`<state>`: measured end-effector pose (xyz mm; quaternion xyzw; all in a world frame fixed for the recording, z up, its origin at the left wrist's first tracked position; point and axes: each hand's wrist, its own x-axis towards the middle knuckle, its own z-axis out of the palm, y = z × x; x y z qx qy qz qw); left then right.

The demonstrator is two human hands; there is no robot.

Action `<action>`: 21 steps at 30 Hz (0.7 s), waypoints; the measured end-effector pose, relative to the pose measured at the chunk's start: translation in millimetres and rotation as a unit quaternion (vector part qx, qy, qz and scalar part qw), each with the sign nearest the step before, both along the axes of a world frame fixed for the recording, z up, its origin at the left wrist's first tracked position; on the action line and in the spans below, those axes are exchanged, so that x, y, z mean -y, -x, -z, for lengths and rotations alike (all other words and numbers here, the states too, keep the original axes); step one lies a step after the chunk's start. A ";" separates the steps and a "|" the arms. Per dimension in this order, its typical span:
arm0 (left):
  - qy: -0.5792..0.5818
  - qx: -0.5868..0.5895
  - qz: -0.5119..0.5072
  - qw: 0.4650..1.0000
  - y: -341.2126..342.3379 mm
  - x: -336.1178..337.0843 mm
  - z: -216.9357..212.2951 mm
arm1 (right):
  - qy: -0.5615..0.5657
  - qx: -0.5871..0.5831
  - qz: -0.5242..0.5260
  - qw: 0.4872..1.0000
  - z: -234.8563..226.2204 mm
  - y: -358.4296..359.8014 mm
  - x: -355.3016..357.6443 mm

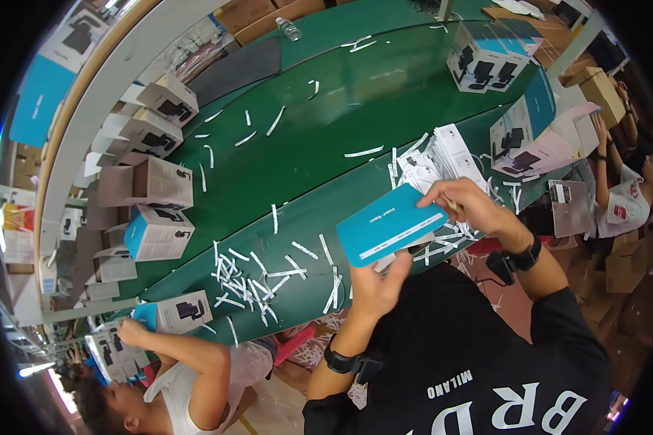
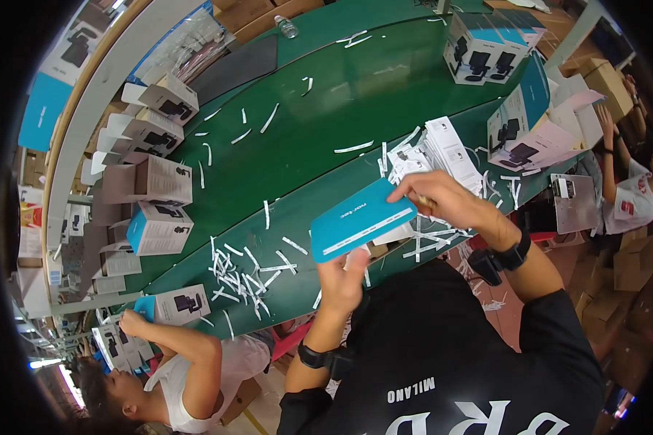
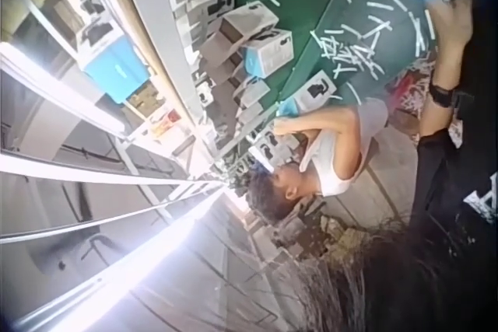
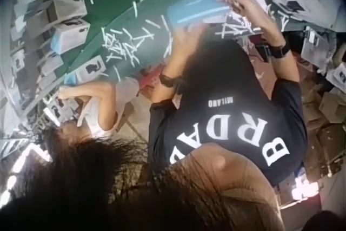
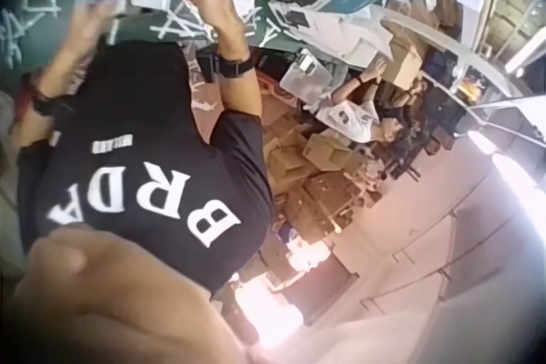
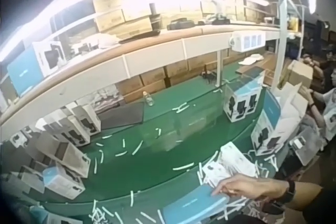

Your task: The person packages items by placing a manual into a white box, closing it, and sliding it into a blue sleeve before using a yellow tool to apply a white sticker. This process is repeated multiple times as the person sets each completed package aside on the table.

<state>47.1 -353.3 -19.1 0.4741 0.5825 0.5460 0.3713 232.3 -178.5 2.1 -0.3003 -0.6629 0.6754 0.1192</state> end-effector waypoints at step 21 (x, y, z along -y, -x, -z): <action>-0.027 0.281 0.025 0.959 -28.1 -8.4 54.4 | -0.098 0.102 0.081 0.987 -27.1 -78.0 78.7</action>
